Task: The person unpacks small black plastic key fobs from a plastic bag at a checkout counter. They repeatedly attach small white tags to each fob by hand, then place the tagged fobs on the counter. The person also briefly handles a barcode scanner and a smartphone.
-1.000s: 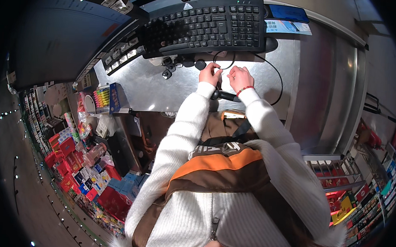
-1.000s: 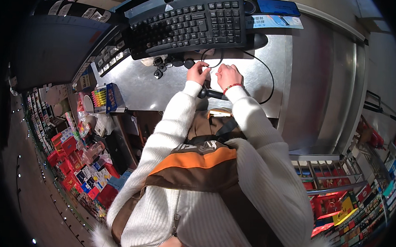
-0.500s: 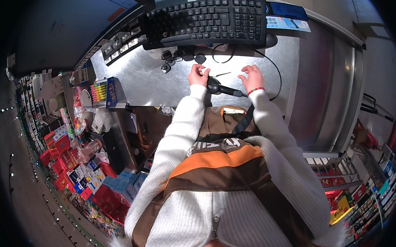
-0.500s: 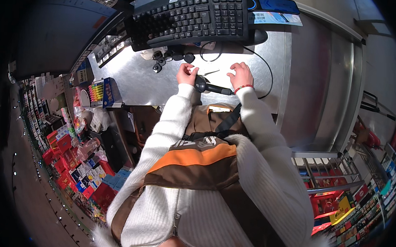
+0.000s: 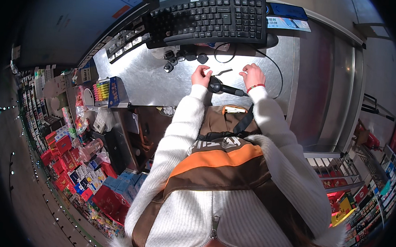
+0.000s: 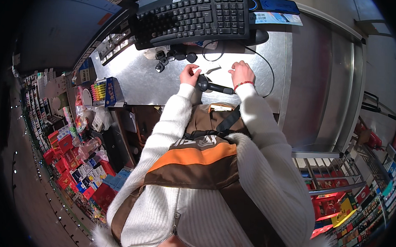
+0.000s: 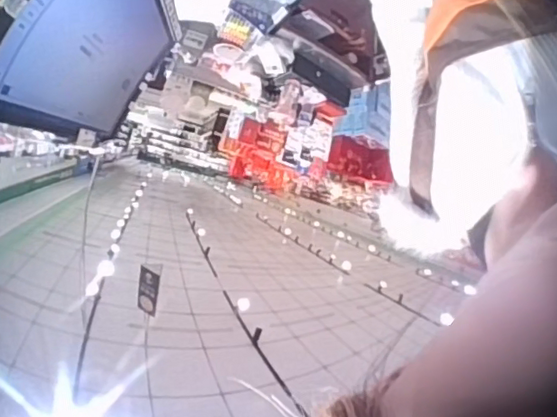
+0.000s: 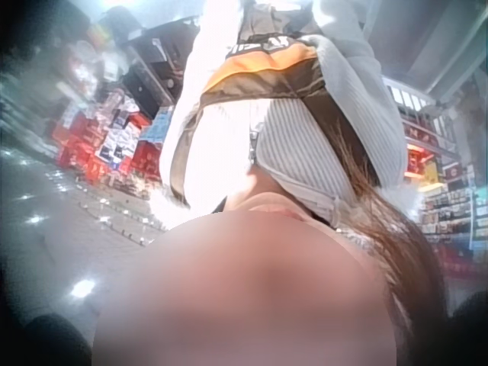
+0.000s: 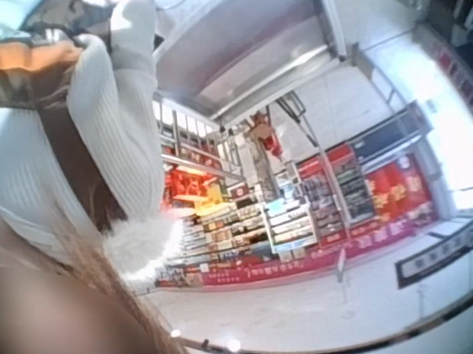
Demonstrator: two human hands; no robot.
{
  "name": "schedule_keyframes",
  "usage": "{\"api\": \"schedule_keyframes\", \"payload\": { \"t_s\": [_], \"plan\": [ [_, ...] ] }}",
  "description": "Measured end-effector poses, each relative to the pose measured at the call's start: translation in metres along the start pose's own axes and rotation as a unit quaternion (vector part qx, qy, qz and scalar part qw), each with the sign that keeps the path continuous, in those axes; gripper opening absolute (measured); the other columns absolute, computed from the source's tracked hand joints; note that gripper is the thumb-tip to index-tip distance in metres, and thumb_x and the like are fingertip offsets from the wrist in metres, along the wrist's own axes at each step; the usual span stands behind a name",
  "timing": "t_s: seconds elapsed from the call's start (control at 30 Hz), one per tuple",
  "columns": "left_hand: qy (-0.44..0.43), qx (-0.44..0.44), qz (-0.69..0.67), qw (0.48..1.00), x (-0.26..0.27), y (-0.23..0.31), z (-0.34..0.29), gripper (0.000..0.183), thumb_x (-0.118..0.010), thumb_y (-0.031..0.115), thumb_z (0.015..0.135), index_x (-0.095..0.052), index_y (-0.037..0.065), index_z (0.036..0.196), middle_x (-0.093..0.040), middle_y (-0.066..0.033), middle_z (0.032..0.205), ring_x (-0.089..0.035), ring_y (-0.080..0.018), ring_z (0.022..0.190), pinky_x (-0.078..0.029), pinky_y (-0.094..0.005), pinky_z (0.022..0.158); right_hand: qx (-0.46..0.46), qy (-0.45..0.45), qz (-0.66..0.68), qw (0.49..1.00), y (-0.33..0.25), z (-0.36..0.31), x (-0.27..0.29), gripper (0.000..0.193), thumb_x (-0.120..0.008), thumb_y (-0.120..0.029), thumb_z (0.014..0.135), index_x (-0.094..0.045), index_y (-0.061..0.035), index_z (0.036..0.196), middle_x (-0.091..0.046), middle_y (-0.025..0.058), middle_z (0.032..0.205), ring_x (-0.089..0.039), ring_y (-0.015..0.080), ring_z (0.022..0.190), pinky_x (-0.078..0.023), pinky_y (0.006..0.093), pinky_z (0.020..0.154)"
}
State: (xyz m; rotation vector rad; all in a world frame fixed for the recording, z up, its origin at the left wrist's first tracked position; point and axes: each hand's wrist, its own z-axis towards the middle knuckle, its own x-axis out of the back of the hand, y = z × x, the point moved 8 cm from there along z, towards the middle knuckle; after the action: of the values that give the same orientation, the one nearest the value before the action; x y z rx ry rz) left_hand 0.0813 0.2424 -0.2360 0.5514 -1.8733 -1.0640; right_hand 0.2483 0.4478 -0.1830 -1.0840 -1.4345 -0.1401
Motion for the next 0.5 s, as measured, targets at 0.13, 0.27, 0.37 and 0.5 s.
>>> {"api": "schedule_keyframes", "payload": {
  "t_s": [0.13,0.27,0.37,0.5],
  "plan": [
    [-0.018,0.001,0.012,1.0,-0.001,-0.005,0.002,0.023,-0.082,0.014,0.081,-0.069,0.008,0.099,-0.061,0.0044,0.076,-0.049,-0.0056,0.065,-0.043,-0.023,0.06,0.0,0.017,0.038,0.999,0.001,-0.001,-0.001,0.018,-0.079,-0.022,0.08,-0.071,-0.0114,0.093,-0.065,0.0097,0.092,-0.065,0.0311,0.092,-0.052,0.0436,0.077],
    [-0.02,0.0,0.003,1.0,-0.003,-0.012,0.003,0.022,-0.081,0.013,0.082,-0.069,0.007,0.1,-0.062,0.0036,0.078,-0.05,-0.0057,0.066,-0.044,-0.0228,0.061,0.023,0.004,0.014,1.0,-0.001,-0.004,-0.005,0.018,-0.075,-0.021,0.084,-0.07,-0.0127,0.099,-0.064,0.0099,0.096,-0.065,0.0298,0.095,-0.053,0.0425,0.08],
    [-0.028,-0.002,-0.006,1.0,-0.004,-0.017,0.005,0.022,-0.081,0.012,0.083,-0.068,0.006,0.101,-0.063,0.0028,0.08,-0.051,-0.0058,0.068,-0.045,-0.0224,0.063,0.043,0.004,0.004,0.999,-0.003,-0.004,-0.004,0.017,-0.075,-0.021,0.084,-0.069,-0.0129,0.098,-0.064,0.0096,0.095,-0.065,0.0299,0.095,-0.053,0.0426,0.079],
    [-0.043,0.016,-0.008,0.999,-0.006,-0.022,0.004,0.022,-0.08,0.012,0.084,-0.068,0.006,0.102,-0.064,0.0023,0.082,-0.052,-0.0059,0.07,-0.045,-0.0219,0.064,0.056,-0.006,0.002,0.998,-0.003,-0.002,-0.004,0.017,-0.075,-0.021,0.084,-0.068,-0.0135,0.098,-0.063,0.0097,0.096,-0.065,0.0319,0.089,-0.053,0.0439,0.077]
  ]
}}
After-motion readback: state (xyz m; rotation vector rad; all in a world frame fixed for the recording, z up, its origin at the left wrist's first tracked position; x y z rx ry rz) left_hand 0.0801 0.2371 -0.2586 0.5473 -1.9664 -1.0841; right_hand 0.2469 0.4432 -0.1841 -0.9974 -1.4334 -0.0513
